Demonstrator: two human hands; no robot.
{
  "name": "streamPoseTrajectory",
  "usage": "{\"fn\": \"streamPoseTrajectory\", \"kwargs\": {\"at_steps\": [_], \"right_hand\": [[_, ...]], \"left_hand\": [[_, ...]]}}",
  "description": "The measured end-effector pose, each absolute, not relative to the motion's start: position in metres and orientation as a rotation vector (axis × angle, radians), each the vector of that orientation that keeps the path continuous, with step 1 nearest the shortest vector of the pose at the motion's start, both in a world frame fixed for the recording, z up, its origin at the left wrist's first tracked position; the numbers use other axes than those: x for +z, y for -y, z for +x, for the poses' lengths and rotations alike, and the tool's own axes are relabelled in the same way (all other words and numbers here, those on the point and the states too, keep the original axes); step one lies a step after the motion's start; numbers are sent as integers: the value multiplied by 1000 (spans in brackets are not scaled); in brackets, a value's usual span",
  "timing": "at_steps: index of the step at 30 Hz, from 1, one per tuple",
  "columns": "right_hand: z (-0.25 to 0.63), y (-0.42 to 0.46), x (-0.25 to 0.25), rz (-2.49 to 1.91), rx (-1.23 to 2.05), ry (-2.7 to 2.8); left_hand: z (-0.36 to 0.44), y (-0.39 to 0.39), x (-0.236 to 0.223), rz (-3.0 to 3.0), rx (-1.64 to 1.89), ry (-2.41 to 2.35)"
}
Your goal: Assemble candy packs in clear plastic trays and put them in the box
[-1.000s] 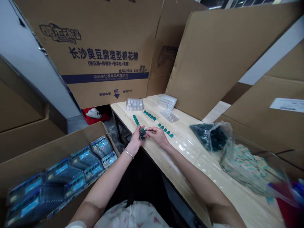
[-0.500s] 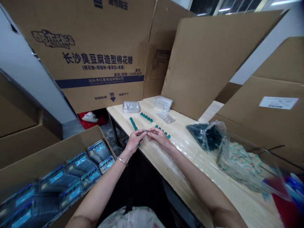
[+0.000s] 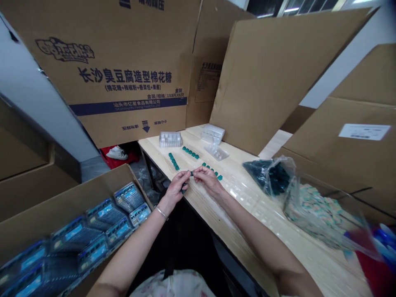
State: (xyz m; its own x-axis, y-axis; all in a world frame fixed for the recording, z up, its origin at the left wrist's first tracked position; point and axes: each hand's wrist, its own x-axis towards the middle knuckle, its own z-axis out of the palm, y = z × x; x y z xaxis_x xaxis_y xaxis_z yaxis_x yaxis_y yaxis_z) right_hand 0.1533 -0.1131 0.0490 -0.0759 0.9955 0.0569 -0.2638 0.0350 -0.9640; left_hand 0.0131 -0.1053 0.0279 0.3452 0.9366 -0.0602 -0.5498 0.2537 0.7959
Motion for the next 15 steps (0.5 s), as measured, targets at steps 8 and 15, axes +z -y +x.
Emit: {"fn": "streamPoseTrajectory", "kwargs": {"at_steps": [8, 15], "right_hand": [[157, 113, 43, -989, 1257, 1202], [167, 112, 47, -1128, 650, 1757]], "left_hand": [[14, 103, 22, 778, 1081, -640], [15, 96, 14, 948, 1024, -787]]}}
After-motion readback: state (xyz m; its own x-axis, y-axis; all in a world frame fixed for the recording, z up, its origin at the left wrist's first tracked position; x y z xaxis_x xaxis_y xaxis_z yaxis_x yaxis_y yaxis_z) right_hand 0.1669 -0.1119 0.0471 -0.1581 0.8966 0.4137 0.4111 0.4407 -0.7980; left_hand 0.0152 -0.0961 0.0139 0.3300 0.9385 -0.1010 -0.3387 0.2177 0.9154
